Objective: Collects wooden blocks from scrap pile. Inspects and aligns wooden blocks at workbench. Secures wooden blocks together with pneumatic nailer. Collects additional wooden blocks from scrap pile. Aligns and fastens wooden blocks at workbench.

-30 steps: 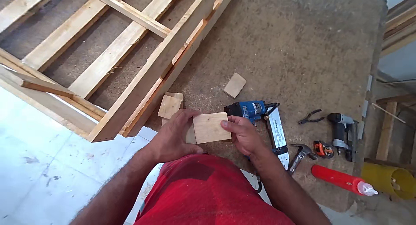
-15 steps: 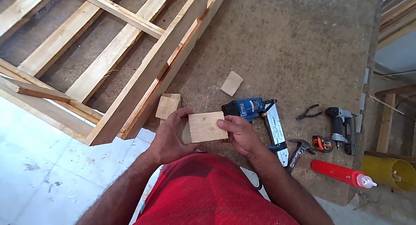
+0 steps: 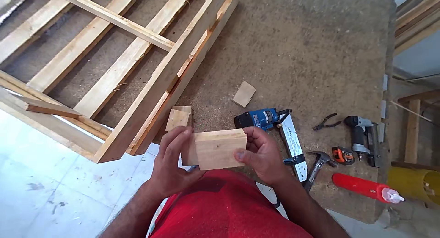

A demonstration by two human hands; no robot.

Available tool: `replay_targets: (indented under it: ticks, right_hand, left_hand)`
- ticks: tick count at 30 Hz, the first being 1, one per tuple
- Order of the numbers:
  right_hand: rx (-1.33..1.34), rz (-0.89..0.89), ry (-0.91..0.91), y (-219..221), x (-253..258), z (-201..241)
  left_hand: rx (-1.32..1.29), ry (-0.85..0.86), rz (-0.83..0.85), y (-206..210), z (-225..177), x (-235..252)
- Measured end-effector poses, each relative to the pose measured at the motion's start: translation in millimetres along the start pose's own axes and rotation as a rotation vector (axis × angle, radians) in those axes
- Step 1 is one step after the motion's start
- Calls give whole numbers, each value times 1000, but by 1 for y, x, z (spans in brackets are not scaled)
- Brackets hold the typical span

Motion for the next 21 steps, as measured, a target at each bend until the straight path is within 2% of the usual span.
replay_targets:
  ticks: [3, 6, 9, 13, 16, 21]
  right_hand:
    - [35, 22, -15, 3, -3, 4]
    - [42, 2, 31, 2, -4, 0]
    - [54, -79, 146, -2, -5, -14]
    - [170, -177, 424, -3, -12, -49]
    - [153, -185, 546, 0, -19, -64]
    - [72, -125, 647, 12, -24, -75]
  left_hand:
    - [80, 83, -70, -7, -13, -7]
    - [117, 94, -75, -9, -13, -8]
    - [55, -22, 22, -3, 0, -5]
    - [42, -248, 173, 14, 20, -4]
    - [199, -260, 220, 19, 13, -4]
    - [518, -251, 375, 39, 6, -2]
Point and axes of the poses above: each hand's wrist, its own x-axis towards the middle knuckle, its own y-axis out of the palm, z = x × y, the point moved 10 cm from there along x, towards the middle knuckle, and after that the axes turned 13 degrees about -y, right-handed, at the moved point
